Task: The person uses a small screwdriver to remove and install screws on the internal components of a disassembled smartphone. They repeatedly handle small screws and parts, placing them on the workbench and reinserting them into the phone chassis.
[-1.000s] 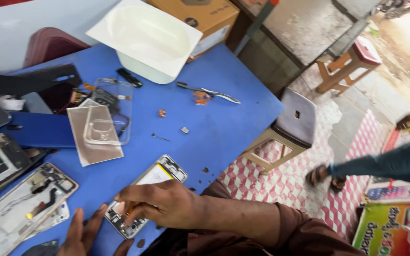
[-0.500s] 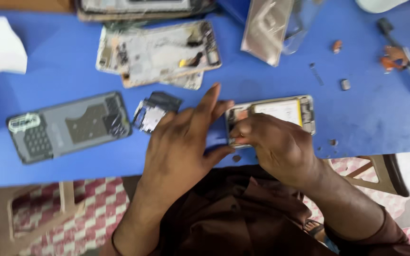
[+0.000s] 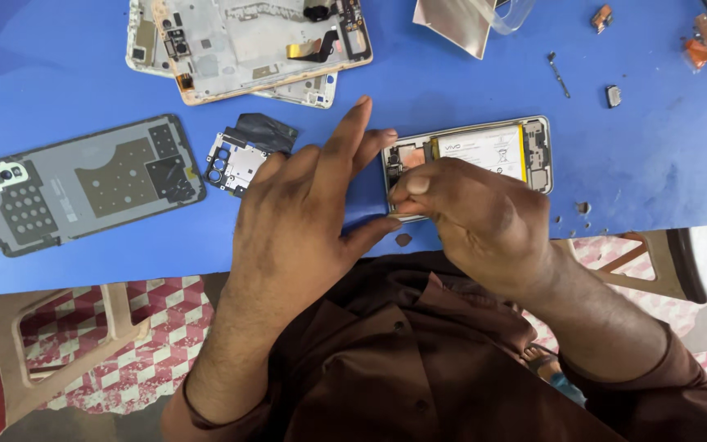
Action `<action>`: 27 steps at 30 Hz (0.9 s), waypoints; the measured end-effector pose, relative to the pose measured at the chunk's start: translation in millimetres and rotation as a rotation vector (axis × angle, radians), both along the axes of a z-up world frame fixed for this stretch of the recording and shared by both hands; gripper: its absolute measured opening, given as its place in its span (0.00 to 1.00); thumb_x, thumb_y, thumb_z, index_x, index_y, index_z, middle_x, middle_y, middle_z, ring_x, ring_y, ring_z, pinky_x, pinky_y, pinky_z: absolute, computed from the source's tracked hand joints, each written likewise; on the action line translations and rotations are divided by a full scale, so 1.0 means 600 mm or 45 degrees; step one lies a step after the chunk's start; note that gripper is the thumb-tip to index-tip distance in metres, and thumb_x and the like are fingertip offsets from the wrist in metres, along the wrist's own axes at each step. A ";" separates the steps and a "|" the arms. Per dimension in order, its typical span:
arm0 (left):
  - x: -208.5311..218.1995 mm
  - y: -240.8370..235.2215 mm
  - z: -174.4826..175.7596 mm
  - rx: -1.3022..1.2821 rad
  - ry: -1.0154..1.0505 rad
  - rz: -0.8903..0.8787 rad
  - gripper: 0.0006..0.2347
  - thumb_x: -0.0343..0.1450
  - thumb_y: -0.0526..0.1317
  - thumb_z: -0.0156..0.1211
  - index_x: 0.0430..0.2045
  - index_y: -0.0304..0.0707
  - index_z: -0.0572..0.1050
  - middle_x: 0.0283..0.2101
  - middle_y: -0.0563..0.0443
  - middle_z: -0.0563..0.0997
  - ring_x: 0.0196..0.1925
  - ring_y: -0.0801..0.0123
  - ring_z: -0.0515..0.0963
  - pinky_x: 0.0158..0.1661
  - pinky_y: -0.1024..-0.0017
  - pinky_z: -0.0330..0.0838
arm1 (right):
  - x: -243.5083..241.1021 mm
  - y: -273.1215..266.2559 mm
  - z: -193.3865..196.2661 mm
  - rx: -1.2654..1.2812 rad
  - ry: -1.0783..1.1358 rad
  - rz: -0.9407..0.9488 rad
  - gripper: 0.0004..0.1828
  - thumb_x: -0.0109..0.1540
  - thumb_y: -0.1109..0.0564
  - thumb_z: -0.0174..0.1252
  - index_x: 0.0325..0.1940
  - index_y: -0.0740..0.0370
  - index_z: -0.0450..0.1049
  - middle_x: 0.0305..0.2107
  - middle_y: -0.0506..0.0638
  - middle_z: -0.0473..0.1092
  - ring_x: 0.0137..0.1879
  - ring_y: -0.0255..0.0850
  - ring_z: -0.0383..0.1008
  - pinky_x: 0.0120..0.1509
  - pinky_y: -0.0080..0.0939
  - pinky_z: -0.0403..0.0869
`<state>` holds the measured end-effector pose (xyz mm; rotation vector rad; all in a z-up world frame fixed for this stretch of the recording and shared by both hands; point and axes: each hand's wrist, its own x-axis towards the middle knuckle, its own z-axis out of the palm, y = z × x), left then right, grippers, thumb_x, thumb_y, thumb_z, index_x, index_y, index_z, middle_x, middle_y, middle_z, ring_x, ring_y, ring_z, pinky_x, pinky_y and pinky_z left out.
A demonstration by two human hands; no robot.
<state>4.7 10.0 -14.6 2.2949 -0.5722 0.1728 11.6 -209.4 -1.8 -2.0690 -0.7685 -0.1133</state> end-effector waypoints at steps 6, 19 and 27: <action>-0.027 0.026 0.081 0.051 0.057 0.061 0.42 0.65 0.45 0.76 0.70 0.31 0.54 0.65 0.49 0.78 0.48 0.68 0.81 0.53 0.66 0.72 | 0.027 -0.075 -0.018 0.328 -0.147 -0.104 0.03 0.71 0.67 0.57 0.45 0.67 0.70 0.37 0.62 0.75 0.40 0.50 0.82 0.44 0.47 0.86; 0.020 0.032 0.040 0.112 -0.014 0.198 0.36 0.67 0.44 0.75 0.65 0.34 0.58 0.61 0.49 0.78 0.48 0.69 0.82 0.52 0.66 0.75 | 0.038 -0.251 -0.055 0.832 0.043 -0.712 0.13 0.82 0.63 0.59 0.61 0.79 0.66 0.43 0.62 0.71 0.42 0.52 0.78 0.49 0.48 0.84; 0.051 -0.035 0.001 0.104 -0.072 0.142 0.33 0.67 0.44 0.75 0.61 0.35 0.61 0.57 0.49 0.79 0.47 0.68 0.83 0.50 0.66 0.76 | 0.010 -0.254 -0.060 0.594 -0.077 -0.640 0.40 0.82 0.60 0.58 0.78 0.51 0.31 0.44 0.63 0.77 0.45 0.51 0.82 0.50 0.46 0.86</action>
